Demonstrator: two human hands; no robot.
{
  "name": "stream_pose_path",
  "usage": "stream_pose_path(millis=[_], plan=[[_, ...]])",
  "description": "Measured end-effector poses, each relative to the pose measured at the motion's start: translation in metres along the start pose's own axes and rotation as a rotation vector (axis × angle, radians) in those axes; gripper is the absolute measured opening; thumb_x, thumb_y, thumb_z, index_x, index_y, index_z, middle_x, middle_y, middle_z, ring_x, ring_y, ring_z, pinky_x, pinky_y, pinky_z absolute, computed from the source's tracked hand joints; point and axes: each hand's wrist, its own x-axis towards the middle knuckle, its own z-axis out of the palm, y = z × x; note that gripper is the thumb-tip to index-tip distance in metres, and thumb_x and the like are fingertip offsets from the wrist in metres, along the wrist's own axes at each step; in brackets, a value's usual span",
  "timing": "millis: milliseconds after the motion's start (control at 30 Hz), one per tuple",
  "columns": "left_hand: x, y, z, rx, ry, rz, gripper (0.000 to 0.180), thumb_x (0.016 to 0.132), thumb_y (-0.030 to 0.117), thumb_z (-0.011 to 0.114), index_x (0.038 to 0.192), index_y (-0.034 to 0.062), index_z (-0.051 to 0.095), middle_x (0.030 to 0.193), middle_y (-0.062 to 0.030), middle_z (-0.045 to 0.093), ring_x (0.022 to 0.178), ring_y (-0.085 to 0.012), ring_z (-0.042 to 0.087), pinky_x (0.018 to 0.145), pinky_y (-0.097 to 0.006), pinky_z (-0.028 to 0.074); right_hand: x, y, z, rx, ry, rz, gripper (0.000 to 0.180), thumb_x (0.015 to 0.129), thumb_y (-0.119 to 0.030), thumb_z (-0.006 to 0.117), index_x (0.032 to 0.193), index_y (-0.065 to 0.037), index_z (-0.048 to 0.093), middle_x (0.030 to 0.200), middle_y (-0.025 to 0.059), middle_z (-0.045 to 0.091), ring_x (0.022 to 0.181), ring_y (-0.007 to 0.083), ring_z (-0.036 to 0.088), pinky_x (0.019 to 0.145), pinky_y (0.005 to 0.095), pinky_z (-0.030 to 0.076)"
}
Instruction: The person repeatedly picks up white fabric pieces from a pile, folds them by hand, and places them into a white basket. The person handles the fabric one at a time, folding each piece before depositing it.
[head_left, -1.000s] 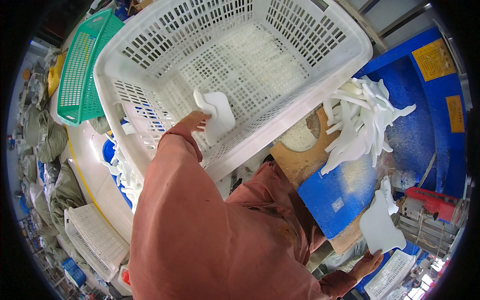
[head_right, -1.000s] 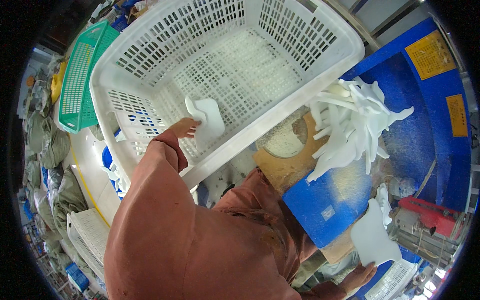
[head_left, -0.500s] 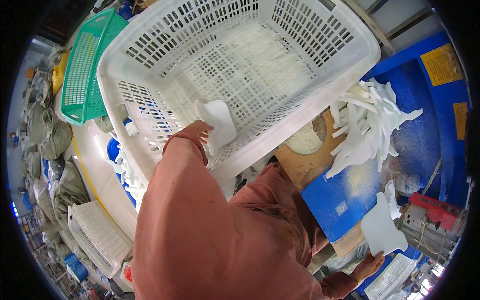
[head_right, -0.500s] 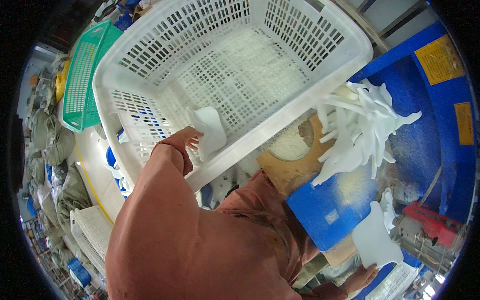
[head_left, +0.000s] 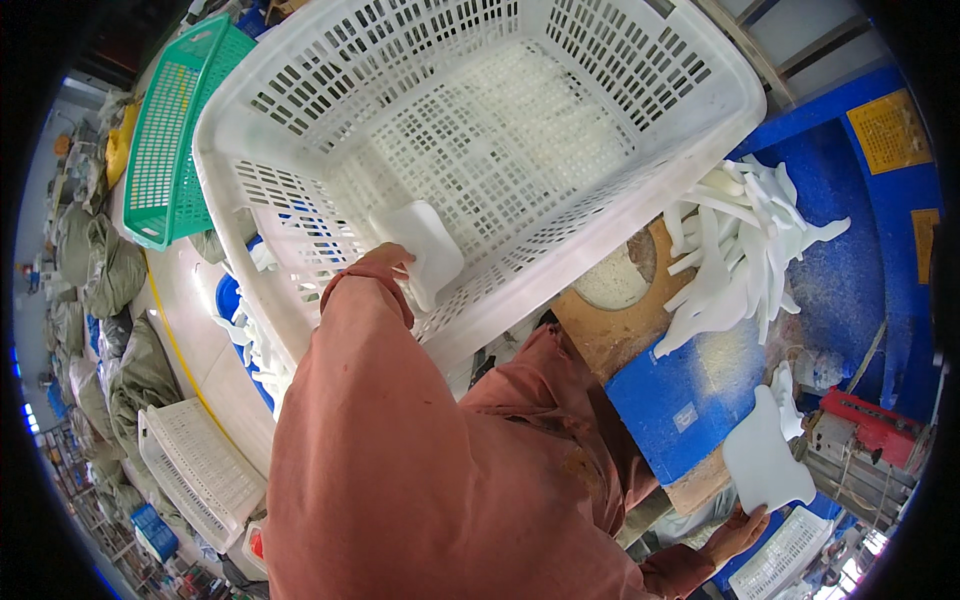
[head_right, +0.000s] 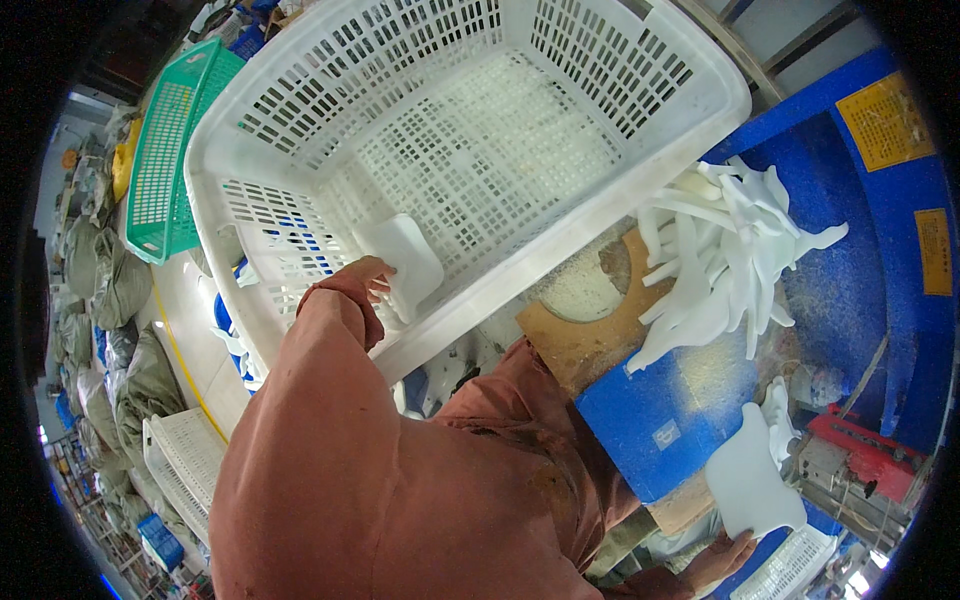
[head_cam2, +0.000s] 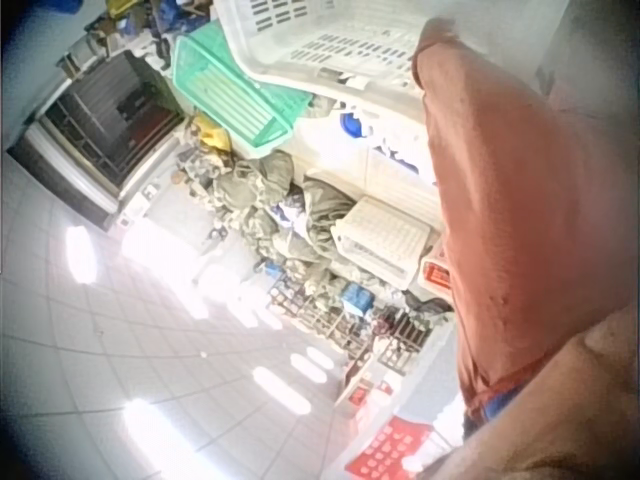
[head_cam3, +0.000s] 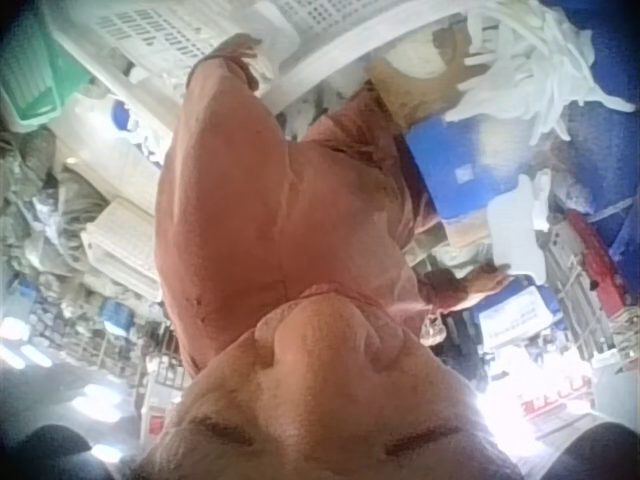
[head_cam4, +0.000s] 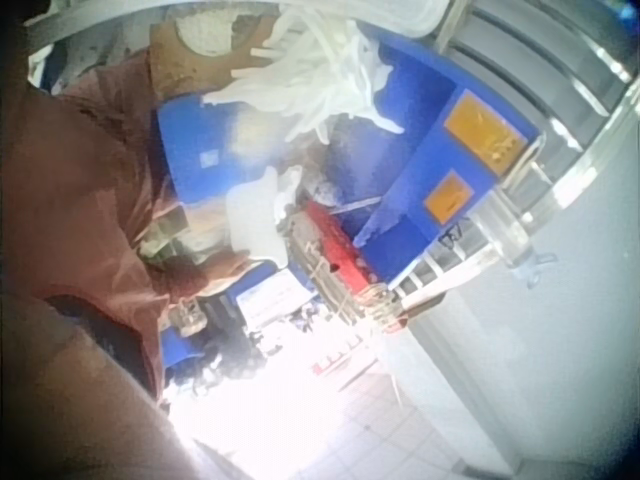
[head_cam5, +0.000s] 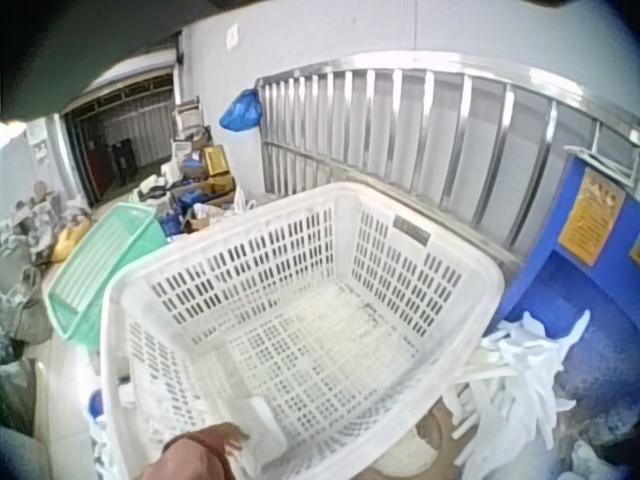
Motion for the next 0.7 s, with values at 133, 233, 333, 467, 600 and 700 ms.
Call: stream_pose_path(millis=[133,233,333,467,600,700], plan=[[-0.003,-0.010,-0.009,-0.019,0.011,-0.002,0.040,0.097,0.021,0.071,0.131,0.0042,0.058,0.124,-0.0128,0.060,0.117,-0.0353,0.060,0.093,-0.060,0.054,0.000,-0.002,0.002,0.028,-0.034,-0.007,0.022,0.107,-0.022,0.061,0.119,-0.002,0.061,0.116,0.0103,0.068,0.100,0.0190,0.067,0.087,0.0311,0.057],[-0.001,-0.016,-0.011,-0.025,0.013,-0.007,0.040,0.097,0.021,0.071,0.131,0.0042,0.058,0.124,-0.0128,0.060,0.117,-0.0352,0.061,0.093,-0.059,0.054,-0.002,-0.003,0.008,0.033,-0.018,0.005,0.023,0.107,-0.022,0.061,0.119,-0.002,0.061,0.116,0.0105,0.068,0.102,0.0196,0.067,0.087,0.0318,0.057],[0.002,-0.019,-0.010,-0.031,0.013,-0.011,0.040,0.097,0.021,0.071,0.130,0.0042,0.058,0.123,-0.0128,0.060,0.117,-0.0351,0.061,0.093,-0.059,0.054,-0.004,-0.005,0.014,-0.002,0.019,0.017,0.023,0.107,-0.022,0.061,0.120,-0.002,0.060,0.117,0.0108,0.068,0.104,0.0203,0.066,0.089,0.0328,0.056],[0.004,-0.021,-0.009,-0.028,0.012,-0.014,0.040,0.097,0.021,0.072,0.130,0.0042,0.058,0.123,-0.0127,0.060,0.117,-0.0350,0.061,0.093,-0.058,0.054,-0.005,-0.006,0.018,-0.018,0.024,0.027,0.024,0.106,-0.022,0.062,0.120,-0.002,0.060,0.118,0.0108,0.067,0.106,0.0206,0.065,0.090,0.0333,0.056],[0.003,-0.026,-0.007,-0.030,0.012,-0.014,0.040,0.097,0.021,0.072,0.130,0.0042,0.058,0.122,-0.0127,0.061,0.116,-0.0350,0.061,0.093,-0.057,0.054,-0.004,-0.003,0.016,0.011,-0.002,0.014,0.024,0.106,-0.022,0.062,0.119,-0.002,0.060,0.117,0.0106,0.067,0.106,0.0207,0.065,0.091,0.0333,0.055],[0.003,-0.029,-0.006,-0.033,0.014,-0.011,0.040,0.096,0.021,0.072,0.130,0.0042,0.058,0.122,-0.0127,0.061,0.116,-0.0349,0.061,0.093,-0.057,0.054,-0.003,-0.001,0.014,0.013,-0.010,0.021,0.024,0.106,-0.022,0.062,0.119,-0.001,0.060,0.117,0.0109,0.066,0.107,0.0213,0.065,0.091,0.0335,0.055]])
